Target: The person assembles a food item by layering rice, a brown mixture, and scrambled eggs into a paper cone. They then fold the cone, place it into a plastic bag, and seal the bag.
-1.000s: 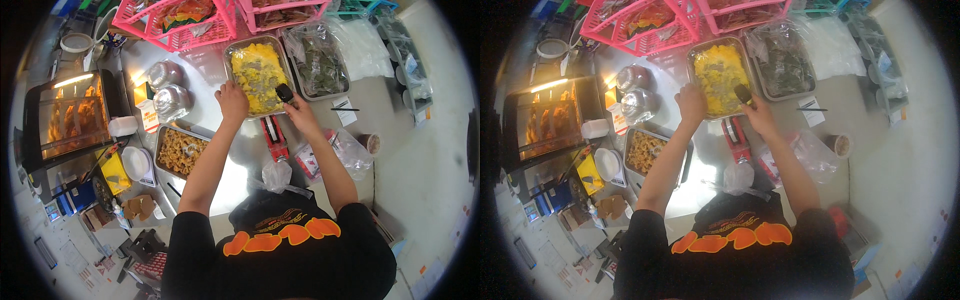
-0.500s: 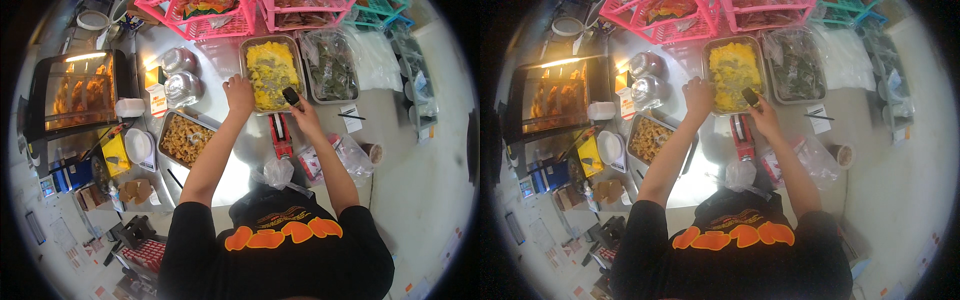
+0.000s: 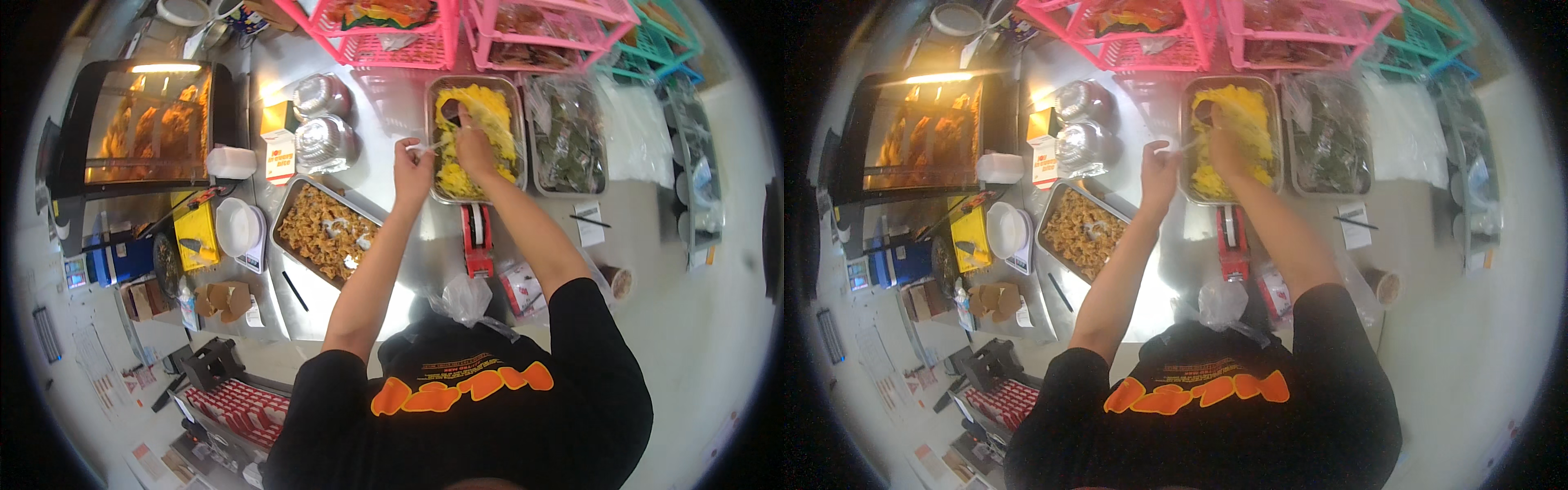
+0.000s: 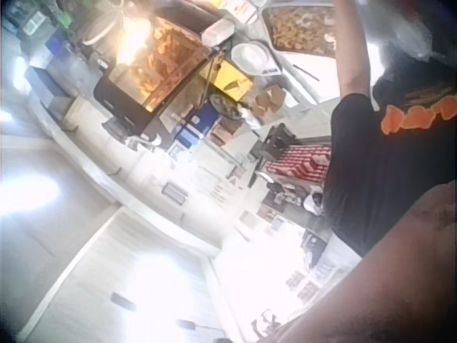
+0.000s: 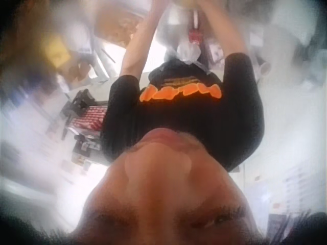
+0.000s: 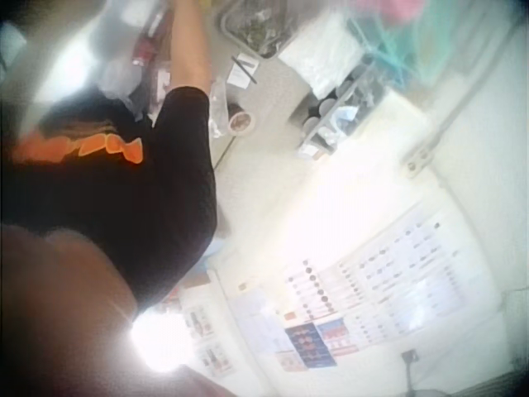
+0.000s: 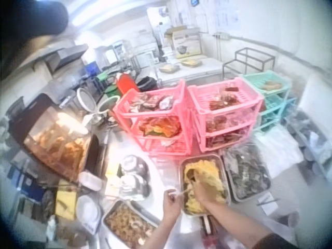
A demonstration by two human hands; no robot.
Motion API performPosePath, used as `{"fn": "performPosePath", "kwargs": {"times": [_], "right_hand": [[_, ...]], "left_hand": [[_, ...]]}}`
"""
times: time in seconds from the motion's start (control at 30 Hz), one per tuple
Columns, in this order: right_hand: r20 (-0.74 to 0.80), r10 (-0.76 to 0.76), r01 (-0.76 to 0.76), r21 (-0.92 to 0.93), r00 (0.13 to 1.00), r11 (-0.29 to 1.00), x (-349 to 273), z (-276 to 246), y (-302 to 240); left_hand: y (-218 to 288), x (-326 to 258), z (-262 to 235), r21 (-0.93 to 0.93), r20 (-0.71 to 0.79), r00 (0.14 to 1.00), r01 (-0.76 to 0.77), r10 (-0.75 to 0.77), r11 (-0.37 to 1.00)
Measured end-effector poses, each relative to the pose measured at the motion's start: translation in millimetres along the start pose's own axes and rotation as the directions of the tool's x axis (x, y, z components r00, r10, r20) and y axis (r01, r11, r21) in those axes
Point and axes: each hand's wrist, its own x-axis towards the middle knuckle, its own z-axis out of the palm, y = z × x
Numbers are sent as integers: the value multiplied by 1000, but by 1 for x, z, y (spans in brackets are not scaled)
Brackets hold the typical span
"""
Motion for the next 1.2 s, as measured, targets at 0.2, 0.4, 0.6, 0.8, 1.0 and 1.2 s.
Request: {"fn": "performPosePath", "kwargs": {"times": [0.2,0.4,0.6,0.8,1.0,1.2], "right_hand": [[35,-222,223,-282,974,933,47,27,27],[466,-142,368,-440,873,819,52,-17,14],[707,-112,524,-398,699,753,-25,-52,27],[501,153,37,-348,852,937,-10,-65,25],[550,114,-31,-157,827,987,-16,-46,35],[377,222,-85,-347,899,934,-24,-29,31]], "left_hand": [[-51,-1,13,564,14,982,-165,190,809],[-64,-1,21,589,-52,954,-210,296,780],[-61,2,19,499,-52,948,-247,313,831],[-63,-1,19,486,-82,970,-160,227,859],[-62,-1,17,472,-97,966,-167,239,866],[-68,-1,21,464,-95,972,-147,214,873]]}}
